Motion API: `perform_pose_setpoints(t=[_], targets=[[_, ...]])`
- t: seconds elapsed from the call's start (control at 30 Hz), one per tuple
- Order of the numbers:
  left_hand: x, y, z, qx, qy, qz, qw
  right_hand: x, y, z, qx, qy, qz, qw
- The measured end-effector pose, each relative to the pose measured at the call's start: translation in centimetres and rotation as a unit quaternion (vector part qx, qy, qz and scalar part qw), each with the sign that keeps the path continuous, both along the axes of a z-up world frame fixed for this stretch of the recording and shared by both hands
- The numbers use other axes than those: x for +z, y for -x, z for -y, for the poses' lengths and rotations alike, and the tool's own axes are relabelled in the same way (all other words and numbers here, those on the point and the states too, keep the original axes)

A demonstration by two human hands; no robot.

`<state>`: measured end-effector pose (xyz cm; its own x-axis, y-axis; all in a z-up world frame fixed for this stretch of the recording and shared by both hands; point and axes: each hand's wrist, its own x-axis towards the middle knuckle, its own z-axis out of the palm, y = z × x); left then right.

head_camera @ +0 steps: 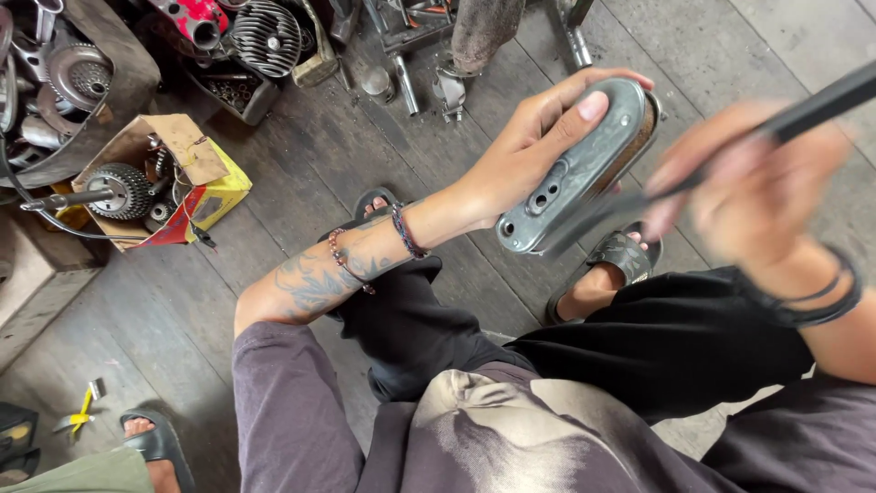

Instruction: Cleaning a motorcycle air filter using a wire brush to remove dirt and debris

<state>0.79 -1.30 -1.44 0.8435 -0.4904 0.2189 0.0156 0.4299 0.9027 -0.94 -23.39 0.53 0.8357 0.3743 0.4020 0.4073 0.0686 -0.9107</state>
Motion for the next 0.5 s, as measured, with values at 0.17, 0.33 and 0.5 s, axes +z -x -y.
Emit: perform_pose_setpoints(t=[0.17,0.33,0.5], targets=[[0.1,0.1,0.0,-0.012,0.002,-0.005,1.000,1.8,0.3,0.1,-0.071,-0.007,-0.014,0.997],[0.4,0.1,-0.5,-0.017,-0.045,0.070,0.996,1.3,0.4,0.8,0.038,0.040,0.060,0.997],[-0.3,-0.2,0.1,-0.003,-0.049,0.065,0.997,1.4,0.2,1.0,-0.048,0.009,0.125,0.991]])
